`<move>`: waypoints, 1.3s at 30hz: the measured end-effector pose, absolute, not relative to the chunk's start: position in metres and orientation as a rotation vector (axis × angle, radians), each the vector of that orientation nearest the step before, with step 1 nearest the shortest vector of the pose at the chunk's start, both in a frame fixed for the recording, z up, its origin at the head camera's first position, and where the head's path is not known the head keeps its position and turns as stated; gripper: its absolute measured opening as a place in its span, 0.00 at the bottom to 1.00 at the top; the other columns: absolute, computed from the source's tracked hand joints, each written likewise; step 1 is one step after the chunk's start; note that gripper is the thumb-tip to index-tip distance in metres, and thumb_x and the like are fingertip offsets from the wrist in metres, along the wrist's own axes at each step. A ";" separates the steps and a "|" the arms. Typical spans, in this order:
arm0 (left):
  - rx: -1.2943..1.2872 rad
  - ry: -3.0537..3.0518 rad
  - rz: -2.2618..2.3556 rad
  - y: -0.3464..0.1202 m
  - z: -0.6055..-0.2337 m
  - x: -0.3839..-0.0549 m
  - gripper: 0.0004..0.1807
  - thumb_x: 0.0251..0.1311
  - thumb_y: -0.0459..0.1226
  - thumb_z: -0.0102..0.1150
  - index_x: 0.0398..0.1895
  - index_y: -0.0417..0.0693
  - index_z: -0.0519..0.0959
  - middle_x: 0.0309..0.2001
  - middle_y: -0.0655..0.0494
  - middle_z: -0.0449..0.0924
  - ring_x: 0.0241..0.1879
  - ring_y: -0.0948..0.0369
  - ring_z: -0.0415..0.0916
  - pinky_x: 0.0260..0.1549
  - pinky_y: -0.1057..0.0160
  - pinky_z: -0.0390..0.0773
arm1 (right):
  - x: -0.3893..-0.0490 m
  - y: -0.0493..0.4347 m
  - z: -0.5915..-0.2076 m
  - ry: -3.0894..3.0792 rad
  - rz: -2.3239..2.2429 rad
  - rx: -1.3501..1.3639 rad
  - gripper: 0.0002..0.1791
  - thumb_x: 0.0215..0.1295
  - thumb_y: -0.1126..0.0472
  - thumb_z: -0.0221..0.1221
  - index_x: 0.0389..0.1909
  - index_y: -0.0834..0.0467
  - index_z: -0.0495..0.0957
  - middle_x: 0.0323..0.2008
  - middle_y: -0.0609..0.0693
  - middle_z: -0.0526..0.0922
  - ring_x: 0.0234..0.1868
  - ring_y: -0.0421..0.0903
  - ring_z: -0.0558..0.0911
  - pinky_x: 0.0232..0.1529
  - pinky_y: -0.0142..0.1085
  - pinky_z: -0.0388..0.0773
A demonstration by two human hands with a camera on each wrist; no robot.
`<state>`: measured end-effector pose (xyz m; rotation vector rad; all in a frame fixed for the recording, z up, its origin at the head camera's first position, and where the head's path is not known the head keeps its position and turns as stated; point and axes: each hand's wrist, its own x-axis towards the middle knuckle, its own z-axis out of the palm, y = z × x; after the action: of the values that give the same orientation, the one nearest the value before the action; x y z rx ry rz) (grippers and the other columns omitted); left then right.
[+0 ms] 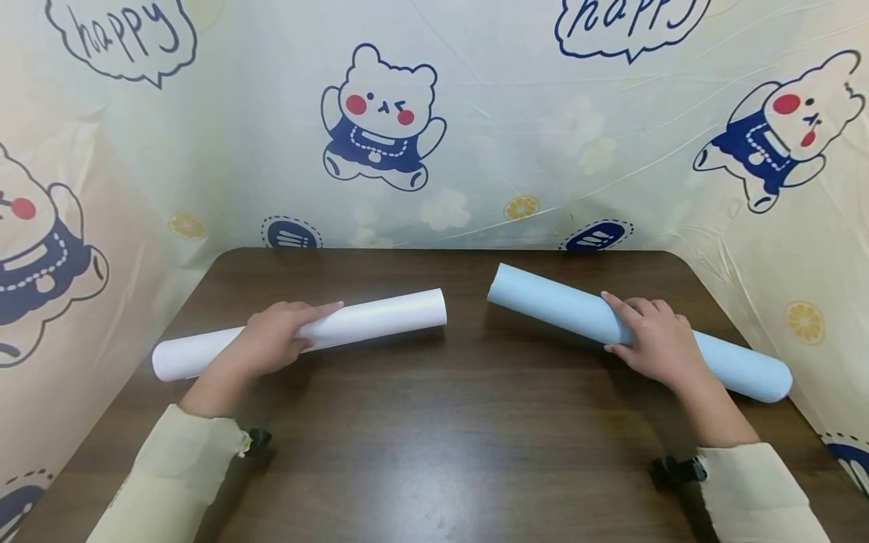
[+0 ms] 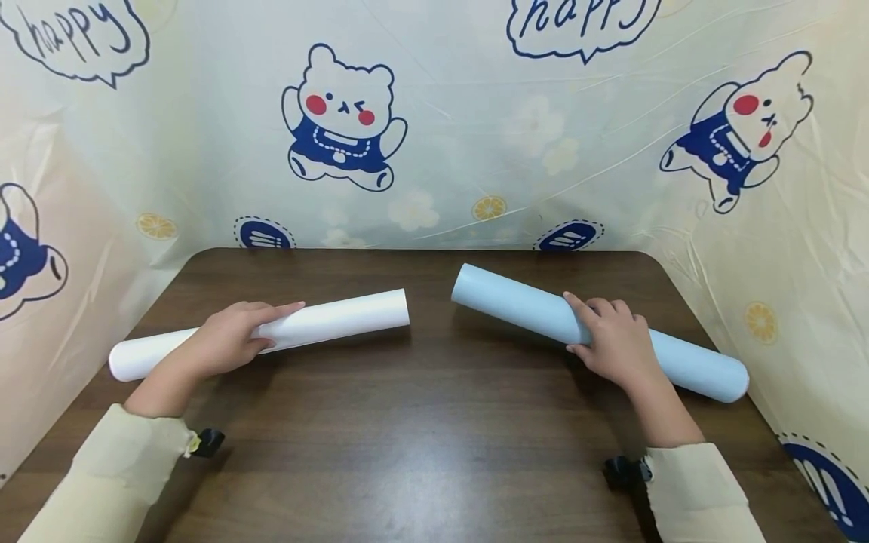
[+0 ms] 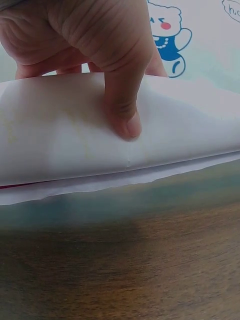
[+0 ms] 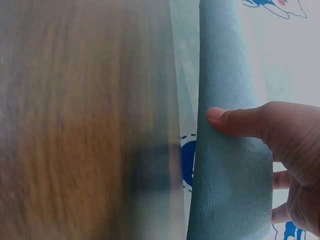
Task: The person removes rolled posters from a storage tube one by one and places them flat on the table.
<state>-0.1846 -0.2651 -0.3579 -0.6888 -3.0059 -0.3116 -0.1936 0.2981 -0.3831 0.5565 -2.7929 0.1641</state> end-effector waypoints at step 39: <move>-0.656 -3.038 -0.333 -0.266 -0.363 -0.186 0.42 0.50 0.27 0.71 0.70 0.55 0.68 0.53 0.39 0.79 0.50 0.41 0.76 0.45 0.35 0.74 | -0.198 0.387 -0.382 -3.053 0.225 -0.030 0.48 0.57 0.39 0.64 0.74 0.54 0.57 0.49 0.75 0.69 0.36 0.69 0.76 0.20 0.53 0.69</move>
<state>-0.1864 -0.2661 -0.3630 -0.6555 -3.0376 -0.3332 -0.1981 0.3873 -0.3823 -0.0305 -3.0532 0.2246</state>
